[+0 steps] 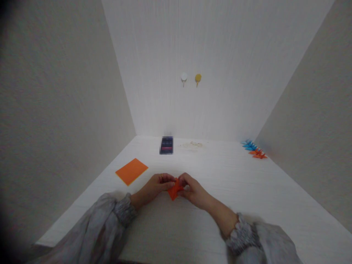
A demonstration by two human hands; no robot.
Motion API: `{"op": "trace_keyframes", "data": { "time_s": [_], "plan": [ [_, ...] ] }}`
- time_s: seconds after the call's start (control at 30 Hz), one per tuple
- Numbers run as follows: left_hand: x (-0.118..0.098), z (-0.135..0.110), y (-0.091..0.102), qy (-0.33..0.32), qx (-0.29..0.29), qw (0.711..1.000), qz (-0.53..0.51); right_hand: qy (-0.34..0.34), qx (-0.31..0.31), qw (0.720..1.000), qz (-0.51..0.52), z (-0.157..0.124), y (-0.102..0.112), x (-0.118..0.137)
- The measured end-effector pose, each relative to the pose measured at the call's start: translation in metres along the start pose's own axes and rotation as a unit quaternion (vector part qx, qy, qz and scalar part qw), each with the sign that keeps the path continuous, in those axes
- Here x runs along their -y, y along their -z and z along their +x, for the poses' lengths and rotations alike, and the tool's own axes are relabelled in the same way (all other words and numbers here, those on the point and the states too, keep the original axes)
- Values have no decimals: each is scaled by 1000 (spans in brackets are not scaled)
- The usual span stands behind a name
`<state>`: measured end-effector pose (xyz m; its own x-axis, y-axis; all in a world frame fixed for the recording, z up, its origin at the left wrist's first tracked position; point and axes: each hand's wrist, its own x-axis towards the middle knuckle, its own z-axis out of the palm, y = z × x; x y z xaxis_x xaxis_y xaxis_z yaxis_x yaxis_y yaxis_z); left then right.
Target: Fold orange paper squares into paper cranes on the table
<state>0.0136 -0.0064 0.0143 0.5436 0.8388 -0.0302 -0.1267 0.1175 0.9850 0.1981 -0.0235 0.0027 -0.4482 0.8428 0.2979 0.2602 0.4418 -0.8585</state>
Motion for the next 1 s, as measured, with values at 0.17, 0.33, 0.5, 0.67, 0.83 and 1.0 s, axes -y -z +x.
{"op": "trace_keyframes", "data": {
  "time_s": [0.17, 0.33, 0.5, 0.67, 0.83, 1.0],
  "plan": [
    [1, 1, 1, 20, -30, 998, 51, 31, 26, 998, -41, -1, 1, 4],
    [0, 2, 1, 26, -63, 994, 85, 29, 33, 999, 1, -2, -1, 4],
    [-2, 0, -1, 44, -55, 997, 42, -3, -1, 998, 56, 0, -2, 4],
    [0, 0, -2, 56, -50, 994, 79, -49, -52, 995, 70, 3, -3, 3],
    [5, 1, 1, 38, -9, 999, 16, -67, -99, 990, 78, 5, -2, 3],
    [6, 2, 0, -35, 37, 999, -14, -110, -154, 971, 143, 7, -3, -2]
  ]
}}
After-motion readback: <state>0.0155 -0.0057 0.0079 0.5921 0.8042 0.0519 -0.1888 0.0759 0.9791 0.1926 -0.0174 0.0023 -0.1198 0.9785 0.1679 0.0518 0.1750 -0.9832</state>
